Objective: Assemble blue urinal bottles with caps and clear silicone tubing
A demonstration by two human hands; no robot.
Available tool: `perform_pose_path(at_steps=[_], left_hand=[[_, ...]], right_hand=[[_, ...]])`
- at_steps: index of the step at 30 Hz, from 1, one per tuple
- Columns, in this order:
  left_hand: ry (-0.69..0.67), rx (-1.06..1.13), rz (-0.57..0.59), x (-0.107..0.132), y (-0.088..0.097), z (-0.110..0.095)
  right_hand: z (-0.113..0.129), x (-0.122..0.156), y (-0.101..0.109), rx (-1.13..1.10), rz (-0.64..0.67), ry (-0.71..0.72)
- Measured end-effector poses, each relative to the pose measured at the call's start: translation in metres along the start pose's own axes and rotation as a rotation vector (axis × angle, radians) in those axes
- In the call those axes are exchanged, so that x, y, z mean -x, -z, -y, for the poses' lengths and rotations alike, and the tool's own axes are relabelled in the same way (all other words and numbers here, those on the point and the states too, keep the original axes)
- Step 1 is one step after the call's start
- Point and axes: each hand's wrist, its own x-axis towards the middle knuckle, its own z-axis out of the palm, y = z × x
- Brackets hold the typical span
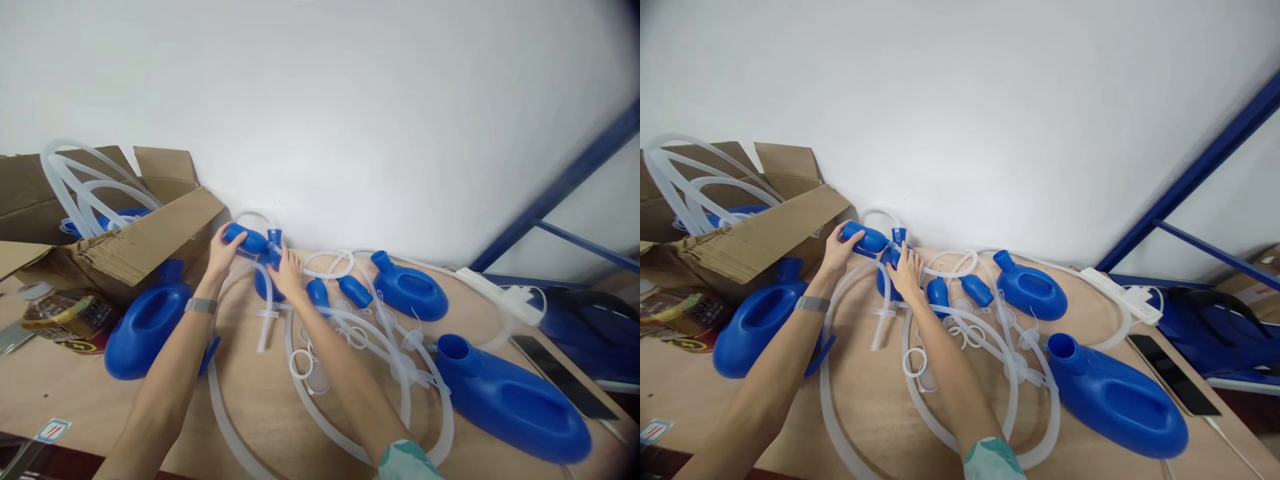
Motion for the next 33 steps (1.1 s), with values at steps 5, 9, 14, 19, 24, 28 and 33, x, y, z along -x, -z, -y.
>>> perform_pose_path(at_steps=[5, 9, 14, 19, 24, 28, 33], left_hand=[[-0.213, 0.009, 0.04, 0.031, 0.002, -0.03], [-0.324, -0.001, 0.041, 0.057, -0.002, -0.054], [-0.361, 0.016, 0.018, 0.079, -0.011, -0.08], [-0.355, -0.027, -0.021, 0.097, -0.022, -0.094], [-0.281, -0.064, -0.065, 0.108, -0.028, -0.098], [-0.291, -0.079, -0.083, 0.117, -0.029, -0.104], [-0.3, -0.039, -0.111, 0.131, -0.033, -0.113]], right_hand=[[-0.011, -0.007, 0.04, -0.173, 0.057, 0.25], [-0.015, -0.005, 0.079, -0.357, 0.121, 0.371], [-0.015, 0.012, 0.112, -0.423, 0.041, 0.395], [-0.018, 0.021, 0.117, -0.369, -0.04, 0.372], [-0.023, 0.026, 0.111, -0.418, -0.01, 0.32], [-0.023, 0.033, 0.121, -0.48, 0.025, 0.354], [-0.025, 0.042, 0.13, -0.519, -0.15, 0.404]])
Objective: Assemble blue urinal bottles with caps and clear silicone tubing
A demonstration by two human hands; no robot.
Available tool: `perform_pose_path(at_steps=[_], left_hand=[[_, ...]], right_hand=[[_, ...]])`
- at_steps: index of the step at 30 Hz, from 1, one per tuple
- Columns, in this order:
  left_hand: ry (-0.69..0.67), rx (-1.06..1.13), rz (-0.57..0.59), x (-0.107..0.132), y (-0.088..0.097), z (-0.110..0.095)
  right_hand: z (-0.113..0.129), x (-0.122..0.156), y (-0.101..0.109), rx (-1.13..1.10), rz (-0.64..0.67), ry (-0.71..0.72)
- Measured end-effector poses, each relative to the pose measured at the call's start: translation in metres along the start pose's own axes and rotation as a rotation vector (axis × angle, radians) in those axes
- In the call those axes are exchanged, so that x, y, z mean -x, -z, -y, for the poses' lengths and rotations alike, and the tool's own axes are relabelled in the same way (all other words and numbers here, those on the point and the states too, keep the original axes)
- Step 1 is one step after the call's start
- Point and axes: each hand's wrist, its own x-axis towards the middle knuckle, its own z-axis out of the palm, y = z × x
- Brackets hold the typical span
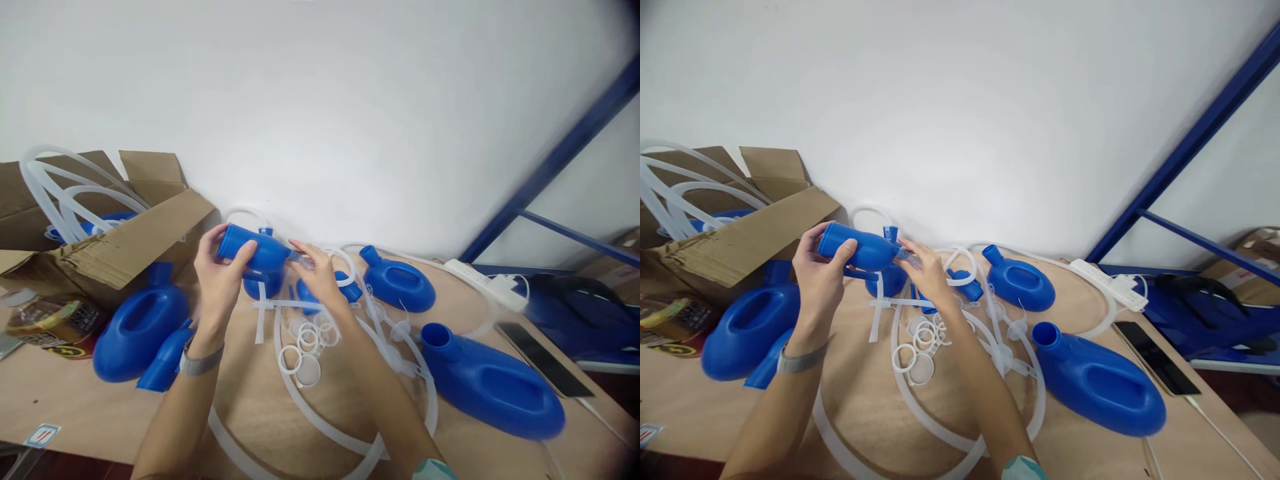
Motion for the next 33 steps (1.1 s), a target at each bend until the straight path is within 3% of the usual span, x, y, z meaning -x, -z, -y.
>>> perform_pose_path(at_steps=[6, 12, 15, 24, 30, 33], left_hand=[[0.04, -0.018, -0.003, 0.004, -0.001, 0.004], [0.077, -0.036, 0.013, 0.002, 0.006, 0.005], [0.051, -0.012, 0.015, 0.005, 0.004, -0.001], [0.038, 0.059, -0.011, 0.008, -0.005, -0.004], [-0.065, -0.01, -0.057, 0.013, -0.006, 0.003], [-0.083, -0.037, -0.066, 0.017, -0.007, 0.005]], right_hand=[[-0.004, 0.004, -0.005, -0.038, -0.012, -0.124], [-0.001, 0.001, 0.011, -0.579, 0.339, -0.349], [0.001, -0.002, 0.023, -0.727, 0.431, -0.383], [0.009, 0.0, 0.03, -0.95, 0.379, -0.542], [0.011, 0.003, 0.014, -0.908, 0.158, -0.492], [0.01, 0.005, 0.008, -0.868, 0.108, -0.507]])
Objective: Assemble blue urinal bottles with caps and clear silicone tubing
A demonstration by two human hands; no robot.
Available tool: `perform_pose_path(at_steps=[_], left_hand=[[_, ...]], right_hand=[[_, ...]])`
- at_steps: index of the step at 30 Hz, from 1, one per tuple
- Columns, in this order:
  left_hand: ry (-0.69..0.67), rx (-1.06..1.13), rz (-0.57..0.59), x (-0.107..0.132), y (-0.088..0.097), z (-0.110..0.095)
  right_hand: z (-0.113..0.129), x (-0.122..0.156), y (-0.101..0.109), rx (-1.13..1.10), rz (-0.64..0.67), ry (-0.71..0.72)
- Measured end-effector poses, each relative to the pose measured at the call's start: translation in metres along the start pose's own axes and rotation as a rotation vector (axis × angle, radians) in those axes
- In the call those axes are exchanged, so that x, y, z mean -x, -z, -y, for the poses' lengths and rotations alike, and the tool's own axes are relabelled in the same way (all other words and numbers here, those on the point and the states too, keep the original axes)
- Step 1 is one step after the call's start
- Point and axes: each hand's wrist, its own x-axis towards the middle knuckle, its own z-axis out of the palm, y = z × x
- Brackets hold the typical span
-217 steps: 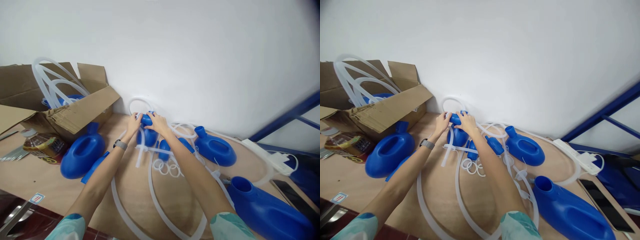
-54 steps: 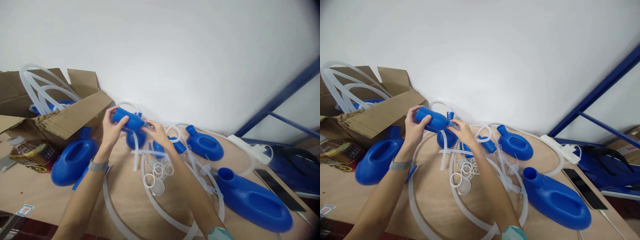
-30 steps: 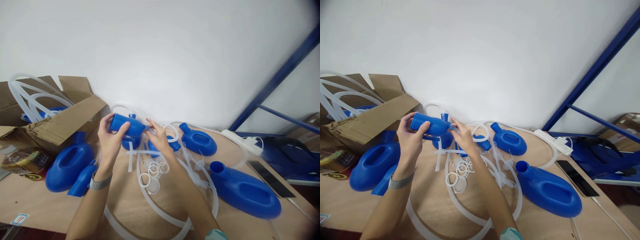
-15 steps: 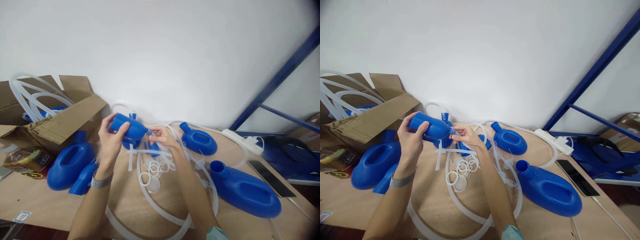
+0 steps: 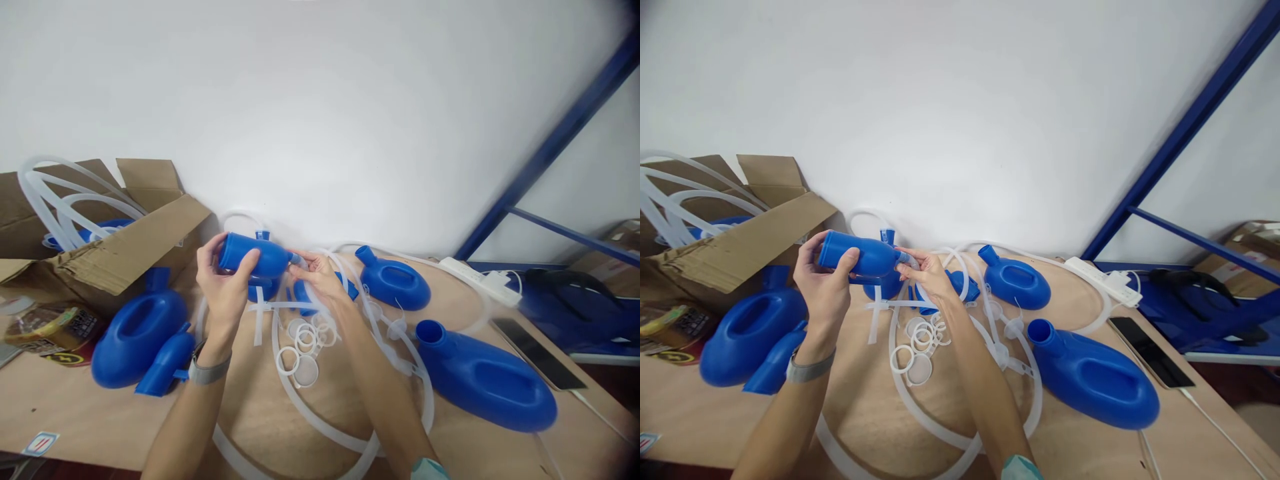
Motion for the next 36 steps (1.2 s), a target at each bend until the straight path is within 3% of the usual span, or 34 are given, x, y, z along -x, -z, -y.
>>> perform_pose_path(at_steps=[10, 16, 21, 31, 36], left_hand=[[0.082, 0.015, -0.01, 0.002, 0.0, 0.003], [0.038, -0.02, -0.036, 0.011, -0.002, 0.009], [0.063, -0.003, -0.069, 0.012, -0.008, 0.006], [0.255, 0.107, -0.112, 0.018, -0.017, 0.005], [0.252, 0.118, -0.102, 0.017, -0.017, 0.014]], right_hand=[[0.004, 0.002, 0.013, -0.022, 0.143, -0.135], [-0.003, 0.002, 0.002, 0.136, -0.004, 0.015], [-0.012, 0.0, 0.0, 0.109, -0.126, 0.115], [-0.026, 0.005, 0.003, 0.183, -0.207, 0.168], [-0.023, 0.011, 0.01, 0.041, -0.095, 0.038]])
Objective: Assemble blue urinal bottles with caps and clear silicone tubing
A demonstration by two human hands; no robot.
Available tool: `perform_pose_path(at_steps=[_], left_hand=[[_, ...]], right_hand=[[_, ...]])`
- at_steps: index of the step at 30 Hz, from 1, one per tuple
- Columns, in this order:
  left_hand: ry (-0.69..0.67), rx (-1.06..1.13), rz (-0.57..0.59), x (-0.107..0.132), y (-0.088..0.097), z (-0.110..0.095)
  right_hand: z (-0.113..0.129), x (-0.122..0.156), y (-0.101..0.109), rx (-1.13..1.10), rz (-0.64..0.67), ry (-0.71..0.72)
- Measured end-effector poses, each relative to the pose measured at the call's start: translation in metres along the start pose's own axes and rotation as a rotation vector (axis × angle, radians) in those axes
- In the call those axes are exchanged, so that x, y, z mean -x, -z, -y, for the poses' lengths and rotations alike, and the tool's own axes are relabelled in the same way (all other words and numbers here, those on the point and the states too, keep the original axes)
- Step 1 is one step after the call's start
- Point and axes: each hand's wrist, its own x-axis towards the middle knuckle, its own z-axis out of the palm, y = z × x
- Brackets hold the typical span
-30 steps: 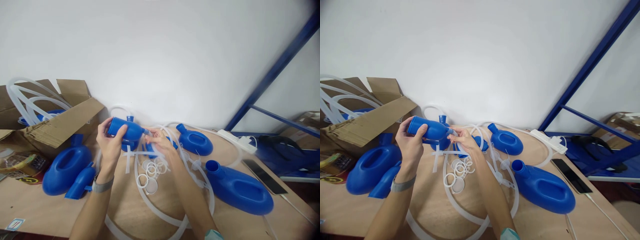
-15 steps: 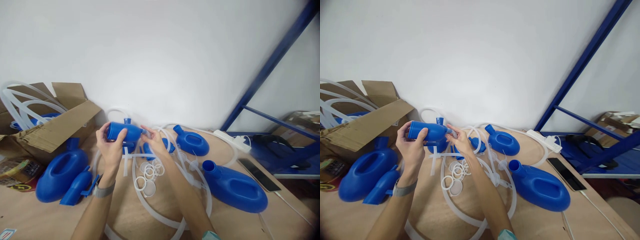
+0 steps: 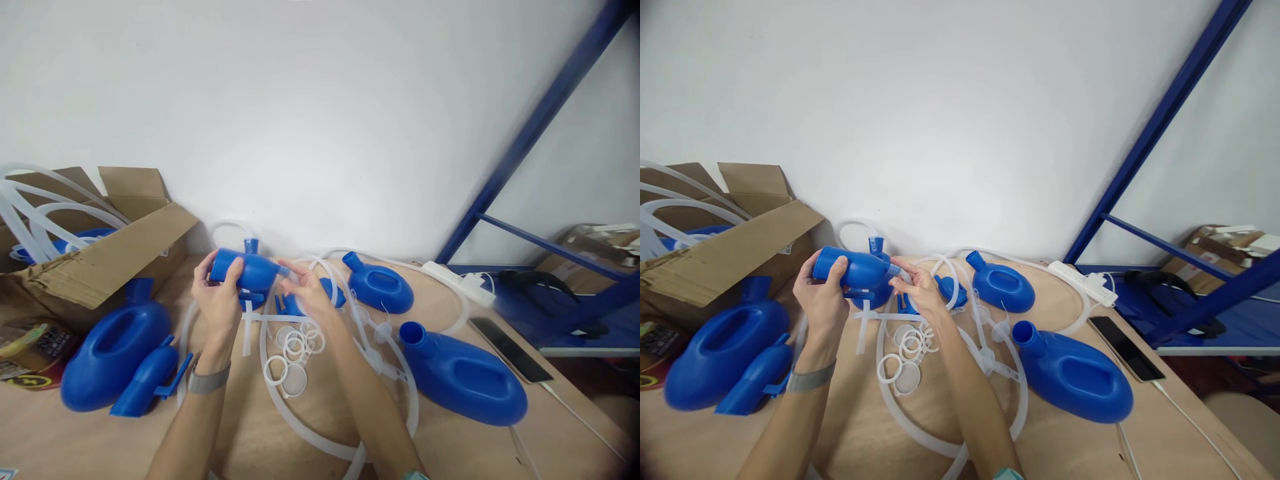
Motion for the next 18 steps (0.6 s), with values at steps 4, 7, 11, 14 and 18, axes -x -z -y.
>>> perform_pose_path(at_steps=[4, 7, 11, 14, 18], left_hand=[[0.006, 0.012, 0.001, -0.002, -0.001, -0.005], [-0.008, -0.003, 0.003, -0.002, -0.001, -0.013], [-0.107, -0.085, 0.075, 0.0, 0.003, -0.021], [-0.151, -0.107, 0.104, 0.003, 0.009, -0.02], [-0.159, -0.131, 0.139, 0.007, 0.017, -0.015]], right_hand=[[0.01, 0.0, 0.007, 0.007, 0.087, -0.039], [0.02, -0.001, 0.009, 0.14, 0.113, 0.024], [0.034, 0.001, 0.009, 0.37, 0.148, 0.12], [0.039, 0.005, 0.005, 0.477, 0.112, 0.125], [0.039, 0.011, 0.0, 0.66, 0.016, 0.131]])
